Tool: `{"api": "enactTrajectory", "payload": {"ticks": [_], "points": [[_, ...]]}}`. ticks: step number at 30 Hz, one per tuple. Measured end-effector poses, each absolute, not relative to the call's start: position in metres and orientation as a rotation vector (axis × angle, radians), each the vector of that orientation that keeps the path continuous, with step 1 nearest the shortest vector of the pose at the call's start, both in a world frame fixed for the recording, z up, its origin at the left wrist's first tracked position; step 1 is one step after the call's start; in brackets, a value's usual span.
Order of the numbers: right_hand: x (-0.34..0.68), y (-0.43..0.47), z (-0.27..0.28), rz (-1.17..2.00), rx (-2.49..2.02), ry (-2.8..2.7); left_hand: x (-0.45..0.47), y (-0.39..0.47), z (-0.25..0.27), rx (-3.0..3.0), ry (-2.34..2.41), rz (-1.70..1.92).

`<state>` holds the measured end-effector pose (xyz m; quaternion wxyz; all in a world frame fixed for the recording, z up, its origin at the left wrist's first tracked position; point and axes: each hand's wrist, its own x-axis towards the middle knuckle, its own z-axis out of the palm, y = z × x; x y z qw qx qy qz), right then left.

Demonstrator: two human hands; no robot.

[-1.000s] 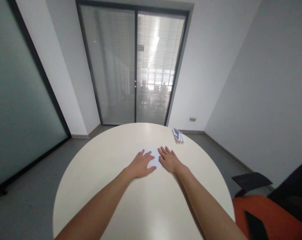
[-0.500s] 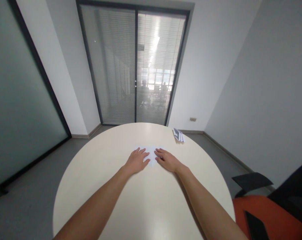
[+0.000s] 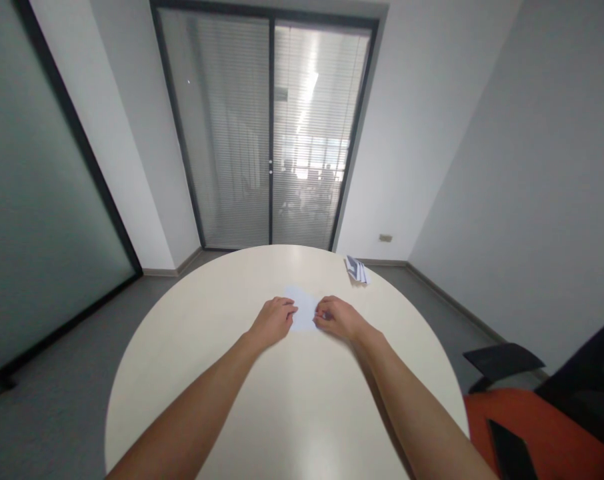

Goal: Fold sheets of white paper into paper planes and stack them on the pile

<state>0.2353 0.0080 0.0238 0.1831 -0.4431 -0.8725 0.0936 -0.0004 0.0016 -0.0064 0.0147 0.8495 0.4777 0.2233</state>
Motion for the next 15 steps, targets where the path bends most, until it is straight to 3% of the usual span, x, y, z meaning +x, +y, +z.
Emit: {"api": "enactTrajectory", "payload": {"ticks": [7, 15], "points": [[0.228, 0.009, 0.016, 0.408, -0.982, -2.499, 0.003, -0.006, -0.001, 2.700, 1.386, 0.678], [0.224, 0.001, 0.017, 0.340, -1.058, -2.599, -0.002, -0.002, 0.001, 2.699, 1.223, 0.702]]}}
